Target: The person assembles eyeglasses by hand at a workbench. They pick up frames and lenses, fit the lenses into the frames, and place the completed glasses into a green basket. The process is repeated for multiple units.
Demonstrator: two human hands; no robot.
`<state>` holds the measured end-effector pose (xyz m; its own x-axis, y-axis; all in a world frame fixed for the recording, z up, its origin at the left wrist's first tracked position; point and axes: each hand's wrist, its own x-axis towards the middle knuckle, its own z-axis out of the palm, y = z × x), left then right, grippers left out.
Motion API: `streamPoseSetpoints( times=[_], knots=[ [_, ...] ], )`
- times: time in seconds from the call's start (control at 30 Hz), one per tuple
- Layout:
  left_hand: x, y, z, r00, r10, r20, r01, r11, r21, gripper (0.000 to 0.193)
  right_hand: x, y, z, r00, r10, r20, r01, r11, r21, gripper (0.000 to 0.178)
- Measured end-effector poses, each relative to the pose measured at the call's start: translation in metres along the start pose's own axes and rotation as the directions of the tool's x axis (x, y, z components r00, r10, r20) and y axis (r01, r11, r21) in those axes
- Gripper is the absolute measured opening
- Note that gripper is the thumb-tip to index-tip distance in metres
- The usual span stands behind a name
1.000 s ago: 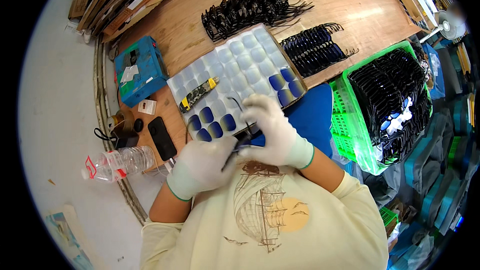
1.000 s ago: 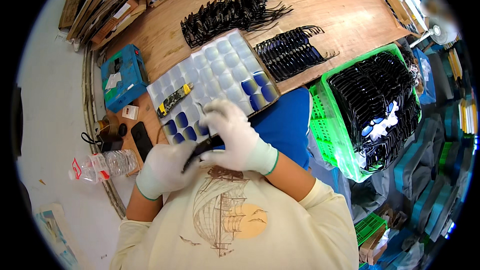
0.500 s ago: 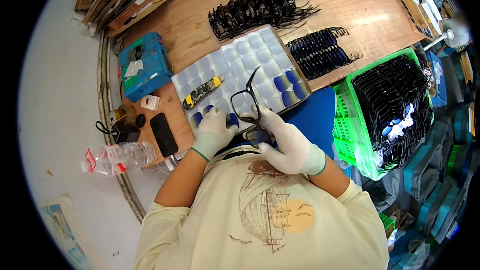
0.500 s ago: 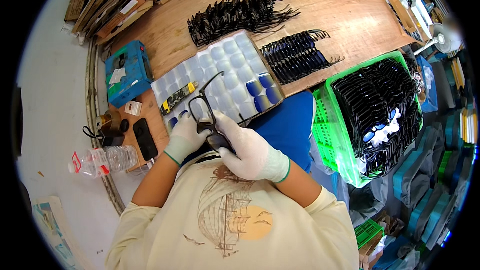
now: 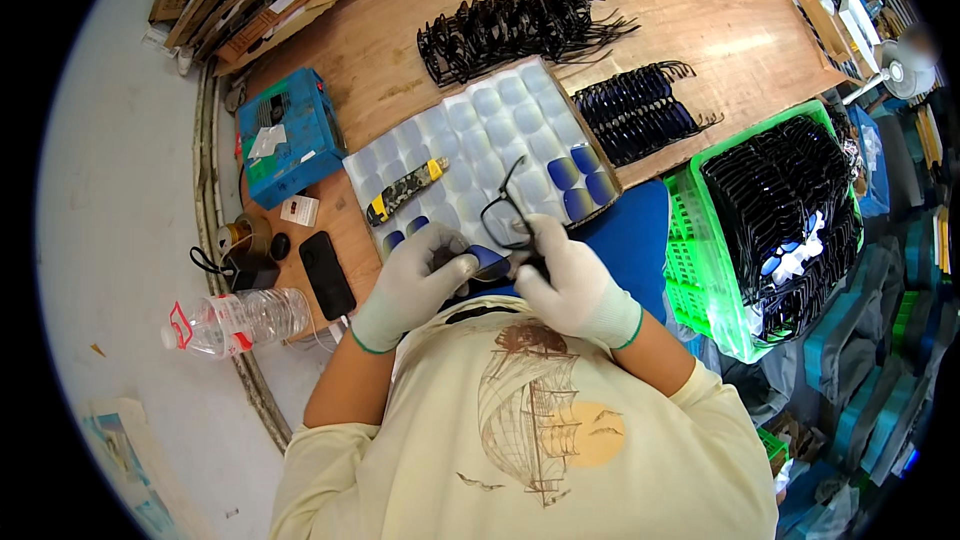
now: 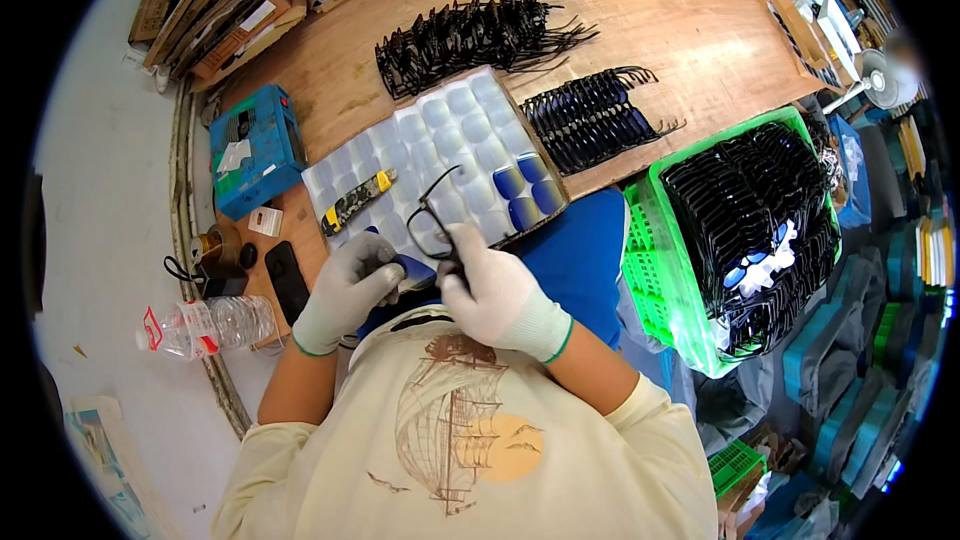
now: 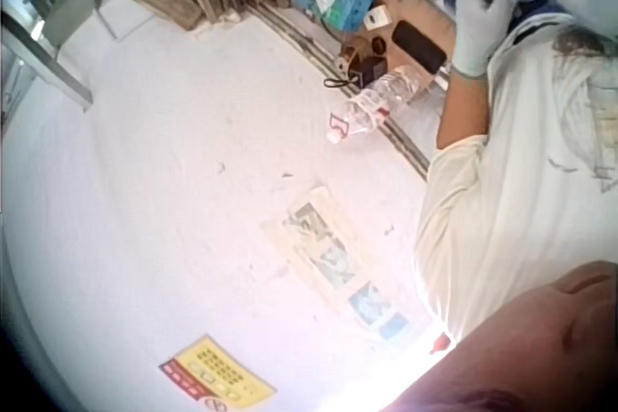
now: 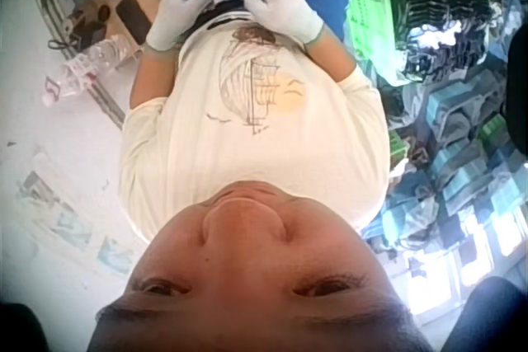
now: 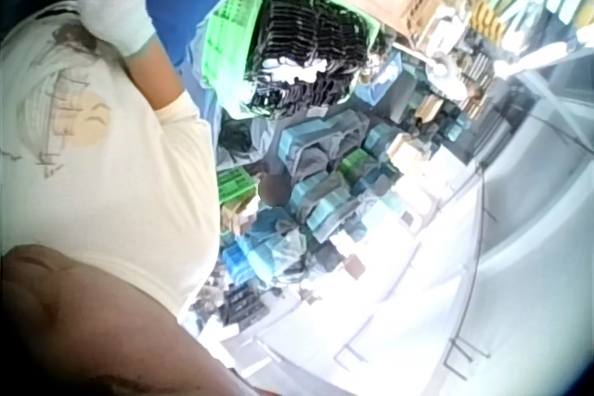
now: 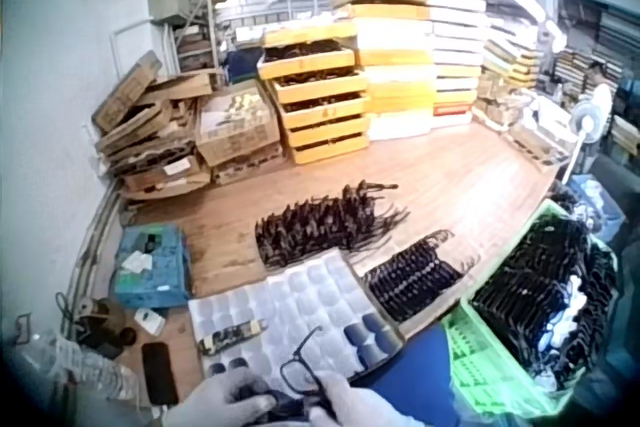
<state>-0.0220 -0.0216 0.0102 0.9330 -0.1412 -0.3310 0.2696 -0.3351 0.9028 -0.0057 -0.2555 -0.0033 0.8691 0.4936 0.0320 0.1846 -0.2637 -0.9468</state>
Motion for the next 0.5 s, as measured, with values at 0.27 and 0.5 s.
streamPoseSetpoints(
  times=[0.27, 0.5],
  knots=[
    [-0.012, 0.008, 0.007, 0.971, 0.193, -0.142, -0.222, 0.946, -0.234, 0.024, 0.003, -0.012, -0.002, 0.992, 0.037, 0.117, -0.063, 0.971, 0.23, 0.018],
    [-0.013, 0.0, -0.007, 0.977, 0.13, 0.17, -0.003, 0.802, -0.597, 0.033, 0.006, -0.012, -0.007, 0.962, 0.034, 0.272, -0.144, 0.906, 0.397, 0.023]
  ],
)
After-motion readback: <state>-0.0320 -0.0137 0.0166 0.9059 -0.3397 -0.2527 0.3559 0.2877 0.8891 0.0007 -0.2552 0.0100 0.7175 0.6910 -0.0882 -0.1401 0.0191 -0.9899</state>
